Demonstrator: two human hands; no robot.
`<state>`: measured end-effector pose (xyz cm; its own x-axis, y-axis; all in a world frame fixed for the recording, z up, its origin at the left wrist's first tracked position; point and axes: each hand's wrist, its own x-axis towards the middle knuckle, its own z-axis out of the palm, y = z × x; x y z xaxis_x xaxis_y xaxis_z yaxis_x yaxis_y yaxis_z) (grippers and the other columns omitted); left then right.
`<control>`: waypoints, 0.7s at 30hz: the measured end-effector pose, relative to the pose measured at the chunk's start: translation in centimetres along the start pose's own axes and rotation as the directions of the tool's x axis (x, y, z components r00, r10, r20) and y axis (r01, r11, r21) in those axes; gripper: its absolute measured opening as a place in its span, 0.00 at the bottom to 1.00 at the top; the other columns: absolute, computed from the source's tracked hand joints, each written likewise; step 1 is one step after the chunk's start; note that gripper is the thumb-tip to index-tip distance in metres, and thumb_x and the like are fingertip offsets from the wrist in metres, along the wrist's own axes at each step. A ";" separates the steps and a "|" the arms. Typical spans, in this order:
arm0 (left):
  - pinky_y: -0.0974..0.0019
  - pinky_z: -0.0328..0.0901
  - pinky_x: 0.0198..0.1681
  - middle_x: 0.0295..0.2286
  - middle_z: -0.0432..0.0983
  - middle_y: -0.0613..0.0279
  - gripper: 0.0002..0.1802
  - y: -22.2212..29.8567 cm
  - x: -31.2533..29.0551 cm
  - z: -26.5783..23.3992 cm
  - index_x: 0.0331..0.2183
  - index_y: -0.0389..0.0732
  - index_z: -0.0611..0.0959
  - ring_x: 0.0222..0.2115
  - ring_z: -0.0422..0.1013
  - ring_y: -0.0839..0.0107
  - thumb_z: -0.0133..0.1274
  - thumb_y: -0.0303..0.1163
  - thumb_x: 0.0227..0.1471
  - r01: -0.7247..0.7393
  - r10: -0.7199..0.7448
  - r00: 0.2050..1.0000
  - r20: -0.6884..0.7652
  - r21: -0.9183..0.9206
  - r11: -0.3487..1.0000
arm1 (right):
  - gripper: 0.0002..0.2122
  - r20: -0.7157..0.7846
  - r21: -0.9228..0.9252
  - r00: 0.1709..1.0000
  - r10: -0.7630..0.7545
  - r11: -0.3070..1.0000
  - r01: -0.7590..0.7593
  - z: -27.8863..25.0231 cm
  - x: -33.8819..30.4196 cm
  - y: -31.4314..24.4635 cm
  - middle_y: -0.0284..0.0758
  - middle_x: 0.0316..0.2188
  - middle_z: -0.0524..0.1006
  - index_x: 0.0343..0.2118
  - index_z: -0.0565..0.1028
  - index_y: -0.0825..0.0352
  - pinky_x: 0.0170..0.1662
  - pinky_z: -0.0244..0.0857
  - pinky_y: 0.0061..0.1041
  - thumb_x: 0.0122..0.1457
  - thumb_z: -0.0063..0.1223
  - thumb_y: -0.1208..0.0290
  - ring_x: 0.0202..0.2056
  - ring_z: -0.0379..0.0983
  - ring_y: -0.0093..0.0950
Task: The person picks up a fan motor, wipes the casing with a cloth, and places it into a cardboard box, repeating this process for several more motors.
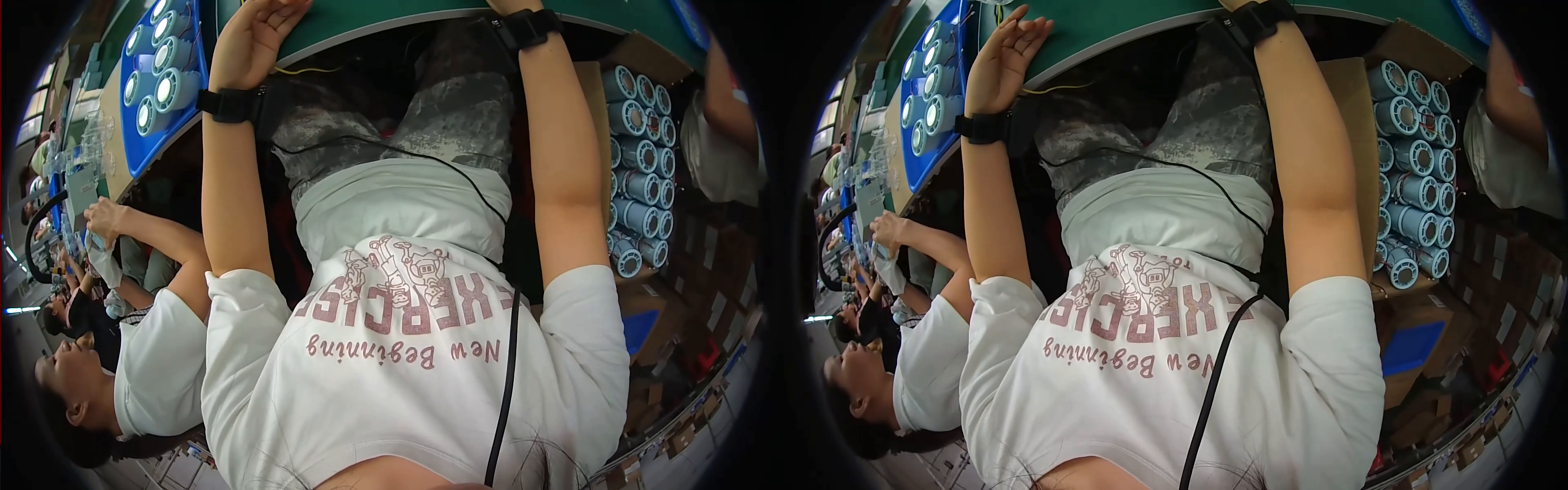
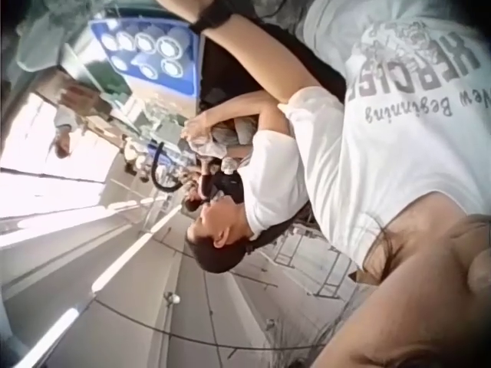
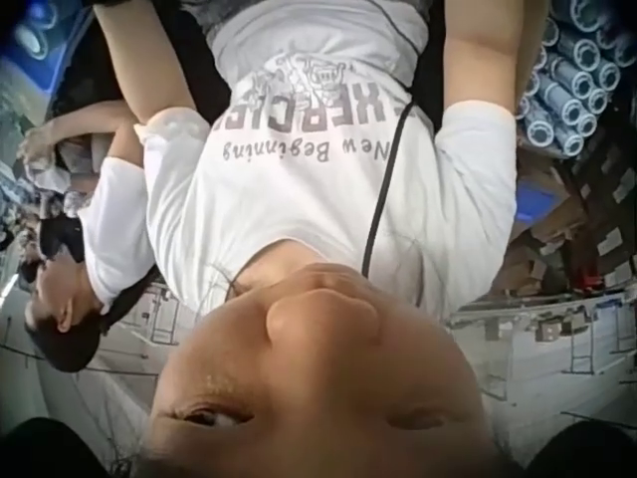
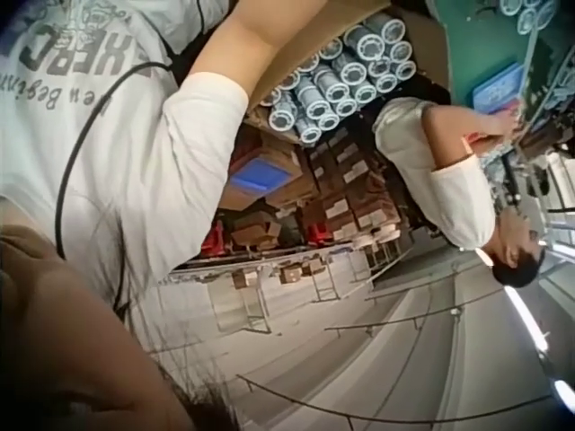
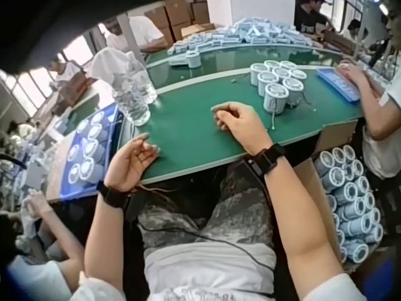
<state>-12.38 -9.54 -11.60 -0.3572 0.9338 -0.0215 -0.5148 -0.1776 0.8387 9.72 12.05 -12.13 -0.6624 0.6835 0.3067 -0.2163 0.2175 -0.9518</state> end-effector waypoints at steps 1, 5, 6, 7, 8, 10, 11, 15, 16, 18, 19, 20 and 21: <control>0.58 0.65 0.52 0.30 0.77 0.57 0.13 -0.3 0.1 0.2 0.44 0.34 0.74 0.38 0.74 0.61 0.45 0.29 0.59 -0.004 0.004 1.000 -0.001 -0.001 1.000 | 0.09 0.005 0.003 1.000 -0.006 1.000 0.006 -0.1 0.2 0.0 0.32 0.30 0.76 0.39 0.76 0.75 0.33 0.66 0.18 0.61 0.48 0.75 0.29 0.71 0.19; 0.57 0.66 0.51 0.30 0.77 0.55 0.14 -0.7 0.3 0.5 0.46 0.31 0.72 0.38 0.75 0.60 0.44 0.27 0.60 -0.047 0.047 0.999 -0.001 0.018 0.999 | 0.09 0.009 0.021 1.000 -0.004 1.000 0.004 -0.6 0.1 0.3 0.31 0.30 0.76 0.39 0.75 0.74 0.33 0.66 0.17 0.61 0.48 0.75 0.29 0.71 0.19; 0.57 0.64 0.54 0.32 0.76 0.55 0.16 -0.5 0.3 0.2 0.48 0.30 0.70 0.40 0.73 0.59 0.42 0.28 0.60 -0.044 0.044 0.999 0.013 0.063 0.997 | 0.09 0.010 0.029 1.000 -0.006 1.000 0.005 -0.4 0.3 0.1 0.31 0.30 0.76 0.39 0.76 0.74 0.33 0.65 0.17 0.61 0.48 0.75 0.29 0.71 0.19; 0.57 0.62 0.56 0.34 0.76 0.55 0.17 -0.4 0.3 -0.1 0.50 0.29 0.69 0.43 0.72 0.59 0.40 0.28 0.61 -0.041 0.039 0.999 0.025 0.109 0.993 | 0.09 0.021 0.032 1.000 -0.020 0.999 0.019 -0.2 0.4 -0.1 0.31 0.30 0.76 0.39 0.76 0.74 0.33 0.65 0.17 0.61 0.48 0.75 0.29 0.71 0.19; 0.56 0.61 0.59 0.36 0.75 0.55 0.19 -0.3 0.4 -0.4 0.51 0.28 0.67 0.46 0.71 0.58 0.39 0.29 0.62 -0.039 0.034 0.999 0.036 0.154 0.987 | 0.09 0.014 0.027 1.000 0.010 1.000 -0.010 -0.1 0.2 -0.2 0.31 0.30 0.76 0.39 0.76 0.74 0.33 0.65 0.16 0.61 0.48 0.75 0.29 0.70 0.18; 0.61 0.65 0.52 0.32 0.76 0.56 0.16 -0.5 0.4 1.0 0.48 0.29 0.71 0.42 0.73 0.60 0.41 0.27 0.61 -0.063 0.061 0.998 0.020 0.105 0.992 | 0.09 -0.006 0.004 0.998 0.055 0.998 -0.055 -0.2 -0.2 -1.2 0.31 0.30 0.76 0.39 0.76 0.74 0.32 0.65 0.15 0.62 0.48 0.75 0.29 0.70 0.17; 0.66 0.68 0.46 0.29 0.78 0.57 0.13 -0.2 0.0 1.4 0.44 0.30 0.75 0.38 0.76 0.62 0.43 0.25 0.59 -0.077 0.078 0.997 -0.012 0.064 0.995 | 0.09 0.017 0.012 1.000 0.025 1.000 -0.025 0.0 -0.1 -1.1 0.31 0.30 0.76 0.39 0.76 0.74 0.32 0.65 0.15 0.62 0.48 0.75 0.29 0.70 0.17; 0.61 0.67 0.49 0.32 0.76 0.55 0.14 -0.1 -0.1 1.6 0.45 0.30 0.73 0.41 0.74 0.60 0.43 0.27 0.60 -0.021 0.021 1.000 -0.012 0.013 1.000 | 0.11 0.013 -0.087 0.996 0.089 0.992 -0.087 0.1 -0.1 -1.5 0.30 0.34 0.76 0.44 0.76 0.71 0.36 0.62 0.12 0.63 0.48 0.73 0.32 0.69 0.16; 0.61 0.67 0.49 0.32 0.76 0.56 0.14 0.0 -0.2 1.6 0.45 0.30 0.73 0.41 0.74 0.60 0.42 0.27 0.61 0.001 -0.001 1.000 -0.011 -0.008 1.000 | 0.11 0.018 -0.087 0.994 0.106 0.991 -0.104 0.4 -0.2 -1.6 0.30 0.34 0.76 0.43 0.76 0.71 0.35 0.62 0.13 0.63 0.47 0.72 0.32 0.69 0.16; 0.62 0.68 0.49 0.31 0.75 0.57 0.13 0.2 -0.3 1.7 0.45 0.30 0.73 0.40 0.74 0.61 0.42 0.26 0.61 0.039 -0.038 0.999 0.004 -0.062 0.997 | 0.11 0.014 -0.087 0.991 0.136 0.987 -0.134 0.5 -0.5 -2.1 0.30 0.34 0.76 0.43 0.76 0.72 0.34 0.62 0.13 0.63 0.47 0.72 0.31 0.68 0.15; 0.63 0.68 0.48 0.31 0.75 0.57 0.13 0.4 -0.3 1.8 0.45 0.30 0.73 0.40 0.74 0.61 0.42 0.27 0.61 0.051 -0.050 0.999 0.013 -0.090 0.995 | 0.11 0.010 -0.083 0.989 0.146 0.986 -0.145 0.6 -0.4 -2.3 0.30 0.33 0.76 0.43 0.76 0.72 0.34 0.62 0.13 0.63 0.47 0.72 0.31 0.68 0.15; 0.63 0.68 0.48 0.31 0.75 0.57 0.13 0.6 -0.3 1.7 0.45 0.30 0.73 0.40 0.74 0.61 0.42 0.26 0.61 0.057 -0.056 0.998 0.008 -0.108 0.993 | 0.10 0.002 -0.088 0.989 0.148 0.985 -0.147 0.8 -0.4 -2.4 0.30 0.33 0.76 0.43 0.76 0.72 0.33 0.62 0.13 0.63 0.47 0.72 0.31 0.68 0.15; 0.64 0.68 0.47 0.31 0.75 0.57 0.13 0.4 -0.5 1.7 0.45 0.31 0.73 0.40 0.74 0.61 0.42 0.26 0.61 0.070 -0.071 0.997 0.001 -0.134 0.988 | 0.10 -0.007 -0.096 0.987 0.160 0.982 -0.160 0.9 -0.6 -2.3 0.31 0.33 0.76 0.43 0.76 0.72 0.33 0.62 0.13 0.63 0.47 0.73 0.30 0.68 0.15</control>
<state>-11.08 -9.53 -10.34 -0.3187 0.9445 -0.0802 -0.6385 -0.1514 0.7546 10.00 10.52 -10.08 -0.6833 0.7145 0.1500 -0.0377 0.1706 -0.9846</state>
